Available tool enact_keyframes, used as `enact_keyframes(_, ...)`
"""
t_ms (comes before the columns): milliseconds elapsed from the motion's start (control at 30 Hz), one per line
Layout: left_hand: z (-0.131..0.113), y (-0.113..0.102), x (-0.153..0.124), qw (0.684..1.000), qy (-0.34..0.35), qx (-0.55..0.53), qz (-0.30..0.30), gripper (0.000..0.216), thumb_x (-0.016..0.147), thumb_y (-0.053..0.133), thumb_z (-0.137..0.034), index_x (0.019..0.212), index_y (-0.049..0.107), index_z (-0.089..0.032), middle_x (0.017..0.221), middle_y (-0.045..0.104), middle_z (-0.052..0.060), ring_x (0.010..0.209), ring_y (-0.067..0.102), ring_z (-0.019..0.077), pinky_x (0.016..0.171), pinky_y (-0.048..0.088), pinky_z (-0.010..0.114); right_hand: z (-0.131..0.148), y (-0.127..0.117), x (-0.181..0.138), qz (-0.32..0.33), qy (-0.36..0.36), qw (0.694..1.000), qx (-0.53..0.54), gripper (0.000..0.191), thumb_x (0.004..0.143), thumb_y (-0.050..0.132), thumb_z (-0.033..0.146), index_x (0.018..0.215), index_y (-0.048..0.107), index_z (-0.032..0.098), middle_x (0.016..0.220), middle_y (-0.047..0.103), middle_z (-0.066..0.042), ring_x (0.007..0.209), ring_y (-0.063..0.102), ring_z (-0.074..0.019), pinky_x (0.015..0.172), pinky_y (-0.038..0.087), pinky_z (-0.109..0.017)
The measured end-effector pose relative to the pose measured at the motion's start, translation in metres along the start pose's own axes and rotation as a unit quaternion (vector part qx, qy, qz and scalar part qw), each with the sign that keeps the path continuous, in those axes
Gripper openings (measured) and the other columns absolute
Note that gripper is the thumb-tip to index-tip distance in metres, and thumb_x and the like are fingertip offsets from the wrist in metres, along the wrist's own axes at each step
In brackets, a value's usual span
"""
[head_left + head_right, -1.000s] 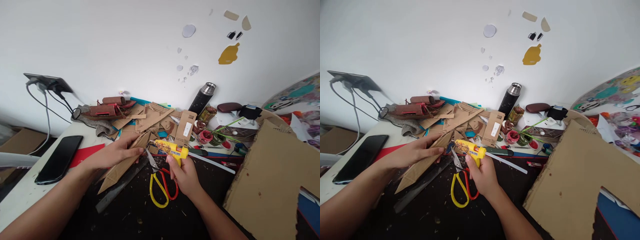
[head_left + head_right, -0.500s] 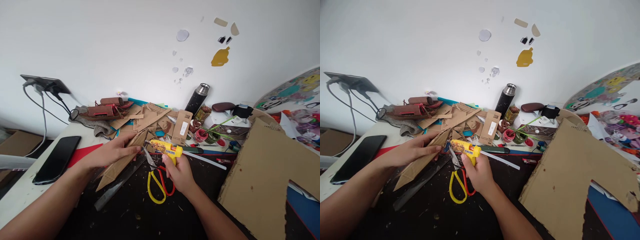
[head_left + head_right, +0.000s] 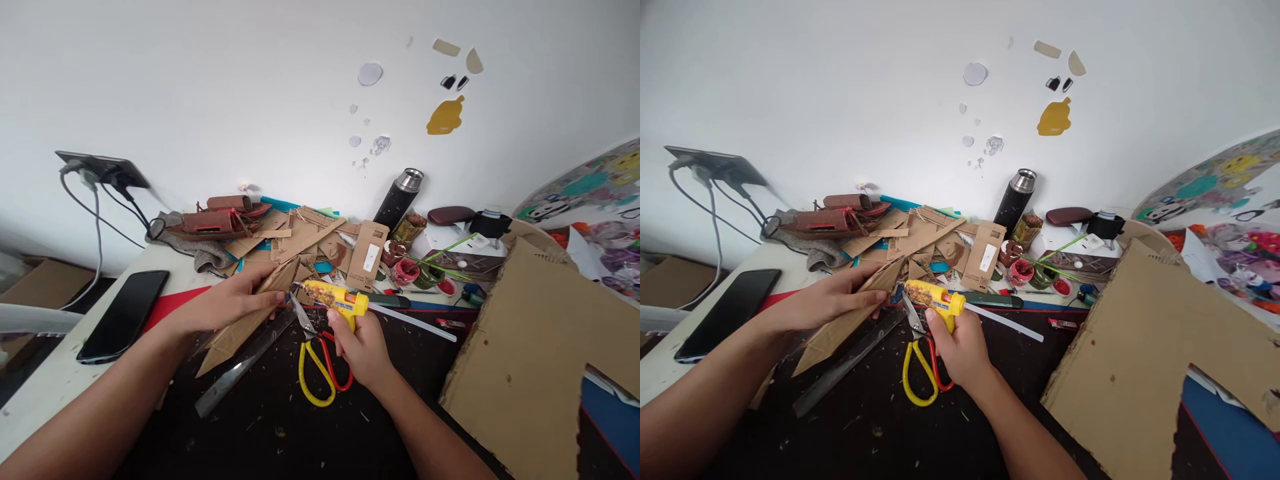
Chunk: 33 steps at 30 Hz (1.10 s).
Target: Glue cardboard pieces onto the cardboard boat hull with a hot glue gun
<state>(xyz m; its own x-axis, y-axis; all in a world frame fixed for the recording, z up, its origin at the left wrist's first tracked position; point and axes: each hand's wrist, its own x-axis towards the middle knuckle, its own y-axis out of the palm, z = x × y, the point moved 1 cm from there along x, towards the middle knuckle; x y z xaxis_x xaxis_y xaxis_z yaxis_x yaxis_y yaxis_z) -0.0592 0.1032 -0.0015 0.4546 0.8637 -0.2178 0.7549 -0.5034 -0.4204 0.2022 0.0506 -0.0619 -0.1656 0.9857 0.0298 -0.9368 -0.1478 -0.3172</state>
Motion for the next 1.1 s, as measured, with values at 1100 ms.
enact_keyframes(1100, 0.0031, 0.001, 0.0004, 0.999, 0.024, 0.037, -0.007, 0.07, 0.097, 0.066, -0.067, 0.154, 0.062, -0.026, 0.152, 0.07, 0.005, 0.132, 0.066, 0.0351, 0.115, 0.053, 0.042, 0.0051, -0.0003, 0.0007, -0.006, -0.002, 0.999, -0.049, 0.061, 0.104, 0.054, 0.057, 0.052, 0.047, 0.026, 0.041, 0.047, 0.001, 0.044, 0.049, -0.0151, 0.05, 0.04, -0.027)
